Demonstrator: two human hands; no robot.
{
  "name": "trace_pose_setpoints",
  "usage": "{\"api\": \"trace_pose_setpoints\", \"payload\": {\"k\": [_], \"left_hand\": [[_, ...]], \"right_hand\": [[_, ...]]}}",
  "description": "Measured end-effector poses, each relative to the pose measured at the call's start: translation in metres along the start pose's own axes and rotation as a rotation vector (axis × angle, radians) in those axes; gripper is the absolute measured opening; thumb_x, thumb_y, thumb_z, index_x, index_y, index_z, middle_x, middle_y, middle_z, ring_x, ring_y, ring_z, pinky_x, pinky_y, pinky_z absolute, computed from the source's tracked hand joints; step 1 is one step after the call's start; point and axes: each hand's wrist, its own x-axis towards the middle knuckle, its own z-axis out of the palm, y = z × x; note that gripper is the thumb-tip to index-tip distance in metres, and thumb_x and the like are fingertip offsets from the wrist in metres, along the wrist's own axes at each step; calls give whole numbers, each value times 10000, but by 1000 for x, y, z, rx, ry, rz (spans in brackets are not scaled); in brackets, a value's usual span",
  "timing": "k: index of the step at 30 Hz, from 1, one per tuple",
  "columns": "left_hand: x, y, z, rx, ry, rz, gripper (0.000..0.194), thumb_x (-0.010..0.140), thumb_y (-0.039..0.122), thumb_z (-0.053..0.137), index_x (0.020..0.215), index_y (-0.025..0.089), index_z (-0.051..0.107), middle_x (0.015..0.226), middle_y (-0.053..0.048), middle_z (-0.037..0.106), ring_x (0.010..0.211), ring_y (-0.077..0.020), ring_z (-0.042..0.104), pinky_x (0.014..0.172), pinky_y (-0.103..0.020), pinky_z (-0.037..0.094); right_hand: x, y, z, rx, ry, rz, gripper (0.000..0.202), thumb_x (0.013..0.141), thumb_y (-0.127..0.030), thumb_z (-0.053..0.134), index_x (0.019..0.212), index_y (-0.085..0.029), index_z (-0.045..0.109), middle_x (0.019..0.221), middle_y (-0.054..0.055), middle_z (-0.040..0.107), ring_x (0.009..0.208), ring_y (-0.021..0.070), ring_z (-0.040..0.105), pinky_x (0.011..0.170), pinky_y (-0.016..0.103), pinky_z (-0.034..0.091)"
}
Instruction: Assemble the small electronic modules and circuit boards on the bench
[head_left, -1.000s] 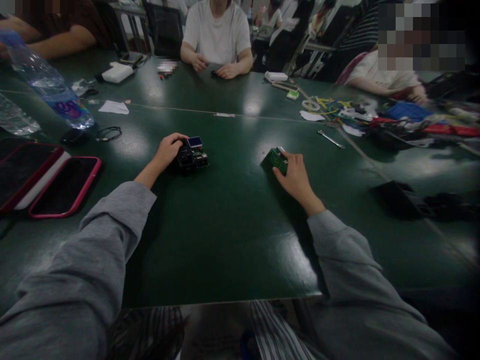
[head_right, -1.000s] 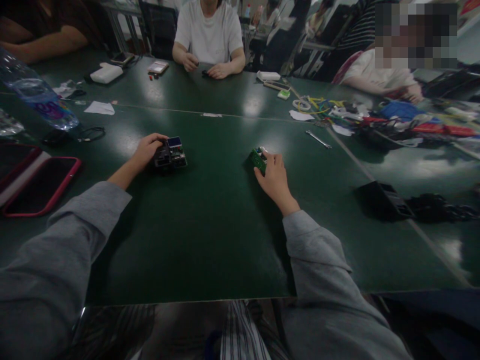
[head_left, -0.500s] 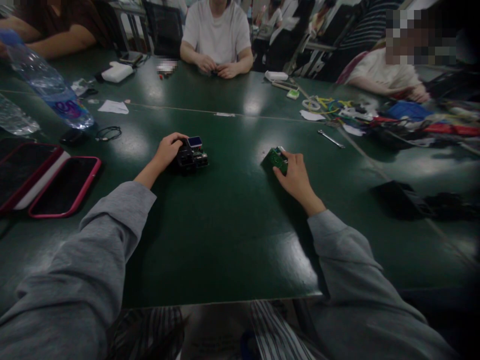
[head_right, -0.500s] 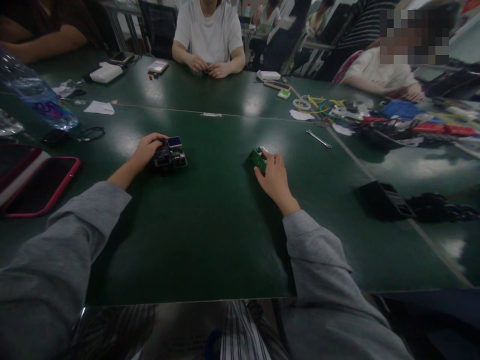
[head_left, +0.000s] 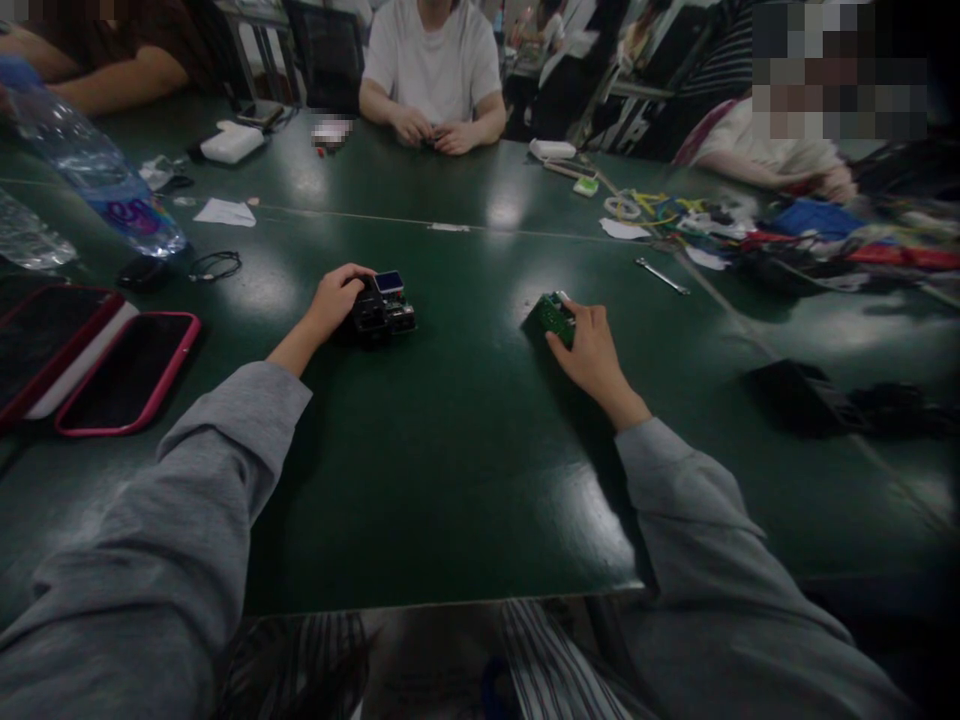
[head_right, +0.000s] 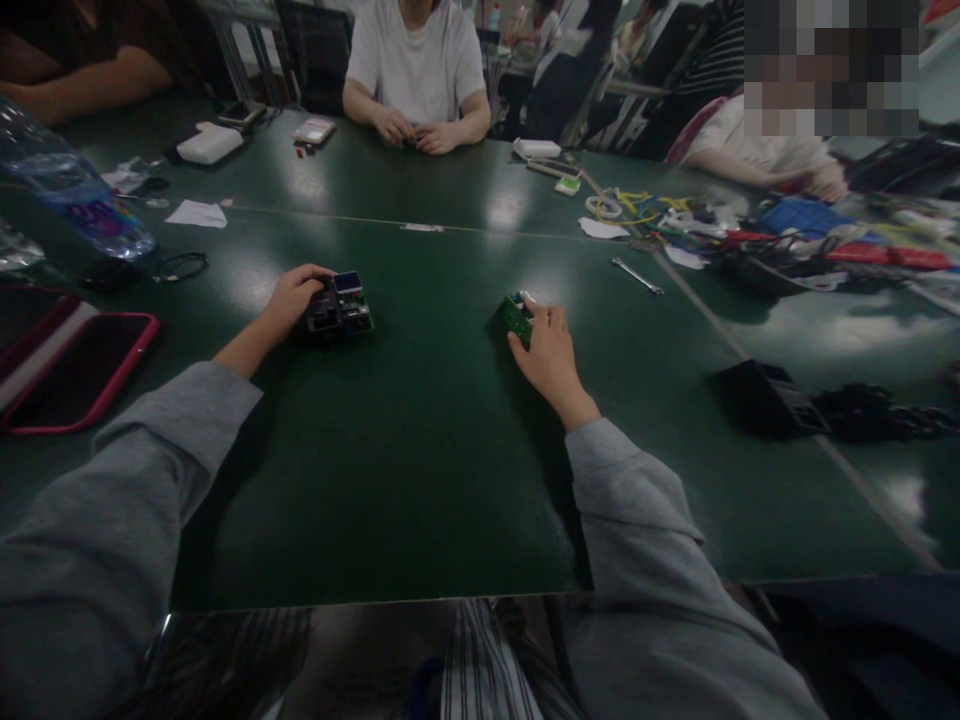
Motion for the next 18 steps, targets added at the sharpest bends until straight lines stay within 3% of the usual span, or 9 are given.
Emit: {"api": "trace_pose_setpoints", "payload": {"k": [18], "left_hand": [[-2,8,0,50,-2,12,288,755,164,442,926,187,672,972,-37,672,942,-189,582,907,-358,469]], "right_hand": [[1,3,2,-12,2,-8,616,841,-336,542,1398,-144,363,1229,184,433,1197,354,440,1005,586,399]]}}
